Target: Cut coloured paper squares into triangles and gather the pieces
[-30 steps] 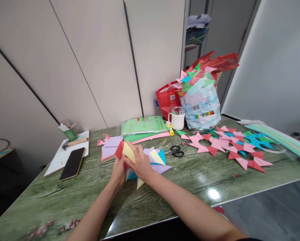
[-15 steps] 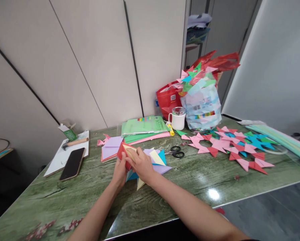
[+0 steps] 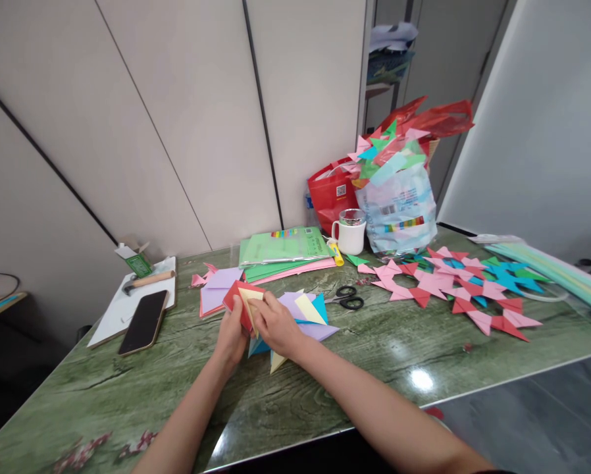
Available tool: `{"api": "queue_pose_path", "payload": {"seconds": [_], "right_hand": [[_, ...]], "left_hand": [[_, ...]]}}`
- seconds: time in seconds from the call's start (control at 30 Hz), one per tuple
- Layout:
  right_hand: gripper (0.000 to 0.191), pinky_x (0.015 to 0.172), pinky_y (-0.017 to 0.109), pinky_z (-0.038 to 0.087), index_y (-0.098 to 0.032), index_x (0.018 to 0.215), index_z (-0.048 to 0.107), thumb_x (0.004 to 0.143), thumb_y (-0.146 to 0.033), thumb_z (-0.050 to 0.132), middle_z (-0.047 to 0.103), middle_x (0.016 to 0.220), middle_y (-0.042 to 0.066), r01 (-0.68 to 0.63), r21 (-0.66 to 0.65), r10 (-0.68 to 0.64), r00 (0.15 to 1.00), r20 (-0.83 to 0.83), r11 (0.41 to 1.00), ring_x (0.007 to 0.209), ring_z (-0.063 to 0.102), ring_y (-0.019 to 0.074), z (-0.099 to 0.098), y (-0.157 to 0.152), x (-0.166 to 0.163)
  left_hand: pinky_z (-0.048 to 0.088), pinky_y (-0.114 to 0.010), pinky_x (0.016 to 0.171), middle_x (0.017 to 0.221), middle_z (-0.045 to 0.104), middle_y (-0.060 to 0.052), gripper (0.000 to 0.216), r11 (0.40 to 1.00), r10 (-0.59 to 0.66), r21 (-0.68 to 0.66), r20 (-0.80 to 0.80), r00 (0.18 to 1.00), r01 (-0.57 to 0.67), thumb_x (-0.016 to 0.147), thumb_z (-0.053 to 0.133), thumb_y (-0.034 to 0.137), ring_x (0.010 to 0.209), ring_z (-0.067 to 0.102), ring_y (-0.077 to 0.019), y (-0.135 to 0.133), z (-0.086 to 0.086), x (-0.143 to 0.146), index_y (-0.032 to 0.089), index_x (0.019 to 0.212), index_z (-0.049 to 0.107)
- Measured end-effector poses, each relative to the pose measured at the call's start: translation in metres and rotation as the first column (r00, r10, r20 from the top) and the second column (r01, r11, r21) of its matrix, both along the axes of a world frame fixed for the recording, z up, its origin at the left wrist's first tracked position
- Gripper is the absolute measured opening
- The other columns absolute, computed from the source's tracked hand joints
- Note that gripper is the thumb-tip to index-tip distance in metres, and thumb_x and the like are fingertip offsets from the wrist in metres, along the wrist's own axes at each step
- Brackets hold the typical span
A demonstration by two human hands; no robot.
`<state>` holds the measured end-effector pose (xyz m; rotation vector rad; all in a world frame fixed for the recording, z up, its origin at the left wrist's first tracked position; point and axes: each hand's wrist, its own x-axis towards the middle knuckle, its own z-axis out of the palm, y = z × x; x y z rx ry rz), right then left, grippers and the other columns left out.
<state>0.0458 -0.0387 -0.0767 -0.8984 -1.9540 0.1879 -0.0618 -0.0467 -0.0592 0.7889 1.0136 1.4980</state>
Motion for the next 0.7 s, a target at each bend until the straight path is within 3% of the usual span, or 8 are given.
{"api": "queue_pose_path", "payload": {"seconds": [0.1, 0.3, 0.43, 0.57, 0.7], "right_hand": [[0.026, 0.062, 0.029, 0.049, -0.015, 0.107, 0.058, 0.085, -0.021, 0.044, 0.049, 0.080, 0.005, 0.066, 0.004, -0.066, 0.998, -0.012, 0.998, 0.068, 0.054, 0.0171, -0.004, 0.002, -0.001], [0.034, 0.063, 0.033, 0.047, -0.016, 0.108, 0.057, 0.078, -0.032, 0.058, 0.051, 0.089, 0.010, 0.231, -0.005, -0.231, 0.972, -0.034, 0.973, 0.081, 0.054, 0.0243, -0.005, 0.002, 0.002], [0.028, 0.069, 0.033, 0.047, -0.019, 0.104, 0.058, 0.077, -0.026, 0.058, 0.054, 0.090, 0.008, 0.187, 0.025, -0.187, 0.982, -0.002, 0.982, 0.086, 0.052, 0.0239, -0.003, 0.000, 0.000], [0.030, 0.070, 0.030, 0.047, -0.021, 0.103, 0.060, 0.074, -0.025, 0.063, 0.054, 0.091, 0.006, 0.103, 0.023, -0.103, 0.994, 0.025, 0.994, 0.085, 0.052, 0.0213, 0.000, -0.004, -0.003], [0.031, 0.070, 0.026, 0.047, -0.023, 0.104, 0.062, 0.075, -0.033, 0.066, 0.050, 0.103, 0.007, 0.079, -0.161, -0.069, 0.995, 0.067, 0.984, 0.088, 0.054, 0.0174, 0.013, 0.000, 0.003]], "left_hand": [[0.031, -0.017, 0.031, 0.049, 0.051, 0.006, 0.048, 1.000, -0.005, 0.015, -0.014, 1.000, 0.006, 0.064, 0.062, 0.061, 0.034, 0.045, -0.0078, -0.001, -0.001, 0.001, 0.018, 0.085, 0.052], [0.035, -0.021, 0.032, 0.046, 0.052, 0.003, 0.058, 0.995, -0.052, 0.080, -0.059, 0.997, 0.057, 0.058, 0.063, 0.064, 0.034, 0.045, -0.0101, -0.005, -0.009, 0.006, 0.016, 0.090, 0.057], [0.039, -0.021, 0.037, 0.061, 0.060, 0.001, 0.051, 0.994, -0.019, 0.105, -0.057, 0.998, 0.025, 0.054, 0.076, 0.048, 0.042, 0.051, -0.0100, -0.004, -0.009, 0.007, 0.017, 0.090, 0.058], [0.045, -0.021, 0.047, 0.080, 0.064, -0.002, 0.042, 0.994, 0.073, 0.084, -0.031, 0.997, -0.070, 0.062, 0.072, 0.042, 0.058, 0.059, -0.0117, -0.001, -0.005, 0.004, 0.018, 0.091, 0.057], [0.034, -0.017, 0.033, 0.058, 0.060, 0.002, 0.035, 0.992, 0.120, 0.054, -0.064, 0.991, -0.117, 0.063, 0.069, 0.038, 0.040, 0.051, -0.0090, 0.002, -0.003, -0.003, 0.016, 0.086, 0.056]]}}
